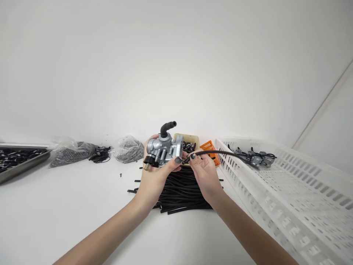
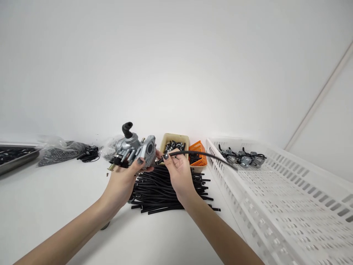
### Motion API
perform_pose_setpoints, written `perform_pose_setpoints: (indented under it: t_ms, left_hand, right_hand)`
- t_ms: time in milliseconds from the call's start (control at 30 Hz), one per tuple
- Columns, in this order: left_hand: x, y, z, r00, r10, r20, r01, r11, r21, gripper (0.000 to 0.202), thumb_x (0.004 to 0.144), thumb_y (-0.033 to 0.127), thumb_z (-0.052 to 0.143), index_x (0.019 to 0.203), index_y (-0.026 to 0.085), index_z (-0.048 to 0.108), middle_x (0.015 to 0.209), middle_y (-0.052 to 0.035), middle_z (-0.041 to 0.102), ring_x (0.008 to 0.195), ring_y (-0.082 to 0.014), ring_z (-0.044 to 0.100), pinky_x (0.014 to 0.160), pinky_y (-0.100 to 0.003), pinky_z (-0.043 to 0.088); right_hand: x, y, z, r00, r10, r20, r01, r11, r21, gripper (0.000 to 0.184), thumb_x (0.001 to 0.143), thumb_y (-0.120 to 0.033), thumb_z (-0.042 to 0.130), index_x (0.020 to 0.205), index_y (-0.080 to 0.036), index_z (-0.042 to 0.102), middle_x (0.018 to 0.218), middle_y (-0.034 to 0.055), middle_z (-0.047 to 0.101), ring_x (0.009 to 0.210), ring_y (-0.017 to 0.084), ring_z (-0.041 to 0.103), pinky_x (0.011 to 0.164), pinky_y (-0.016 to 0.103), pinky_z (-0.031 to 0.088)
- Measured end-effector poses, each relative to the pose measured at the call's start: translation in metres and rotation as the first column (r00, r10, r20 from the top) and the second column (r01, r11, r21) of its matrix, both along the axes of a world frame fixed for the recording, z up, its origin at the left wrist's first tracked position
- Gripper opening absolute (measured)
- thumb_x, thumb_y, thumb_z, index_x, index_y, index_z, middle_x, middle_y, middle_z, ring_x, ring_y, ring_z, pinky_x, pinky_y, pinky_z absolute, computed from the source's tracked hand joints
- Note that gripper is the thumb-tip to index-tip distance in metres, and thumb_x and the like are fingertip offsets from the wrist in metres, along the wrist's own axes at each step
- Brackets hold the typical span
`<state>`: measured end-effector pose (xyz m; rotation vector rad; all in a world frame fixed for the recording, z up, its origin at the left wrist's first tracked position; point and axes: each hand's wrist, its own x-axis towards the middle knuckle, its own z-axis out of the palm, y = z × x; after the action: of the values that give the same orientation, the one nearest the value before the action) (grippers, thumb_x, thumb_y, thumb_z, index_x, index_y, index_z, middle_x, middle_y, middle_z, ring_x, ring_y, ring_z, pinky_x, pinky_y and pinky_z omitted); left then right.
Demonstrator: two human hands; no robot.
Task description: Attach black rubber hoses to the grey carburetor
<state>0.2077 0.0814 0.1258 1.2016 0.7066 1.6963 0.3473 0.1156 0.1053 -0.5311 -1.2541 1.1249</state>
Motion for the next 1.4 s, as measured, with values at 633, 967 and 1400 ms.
perform_pose_setpoints:
  t_ms: [633, 967, 1400]
  left_hand:
    - [-0.011, 0.013, -0.004, 0.954, -0.300, -0.030, 0.292, 0.945, -0.145, 0.050, 0.074, 0.057, 0.081, 0.113, 0.028, 0.074, 0.113, -0.0059, 0.074, 0.088, -0.0174, 0.068, 0.059, -0.019, 0.058]
    - [-0.013, 0.009, 0.004, 0.927, -0.375, 0.018, 0.369, 0.902, -0.222, 0.067, 0.056, 0.070, 0.084, 0.097, 0.018, 0.076, 0.080, -0.0064, 0.072, 0.054, -0.0105, 0.054, 0.043, -0.018, 0.049]
    - [-0.013, 0.005, 0.015, 0.861, -0.473, 0.188, 0.505, 0.746, -0.435, 0.100, 0.086, 0.084, 0.007, 0.110, 0.012, 0.073, 0.077, -0.0161, 0.074, 0.046, -0.0204, 0.064, 0.035, -0.028, 0.049]
  right_hand:
    - [0.008, -0.012, 0.004, 0.930, -0.321, 0.181, 0.282, 0.936, 0.211, 0.056, 0.086, -0.036, 0.073, 0.140, -0.035, 0.056, 0.136, 0.0054, 0.063, 0.121, 0.025, 0.061, 0.105, 0.045, 0.051]
    - [0.018, -0.005, 0.012, 0.958, 0.103, 0.268, -0.158, 0.968, 0.195, 0.061, 0.087, -0.048, 0.072, 0.144, -0.036, 0.053, 0.154, 0.0003, 0.049, 0.146, 0.026, 0.040, 0.125, 0.048, 0.029]
    - [0.024, -0.011, 0.016, 0.950, 0.226, 0.216, -0.274, 0.936, 0.223, 0.086, 0.072, -0.042, 0.088, 0.147, -0.037, 0.047, 0.143, 0.0067, 0.058, 0.138, 0.025, 0.050, 0.111, 0.040, 0.045]
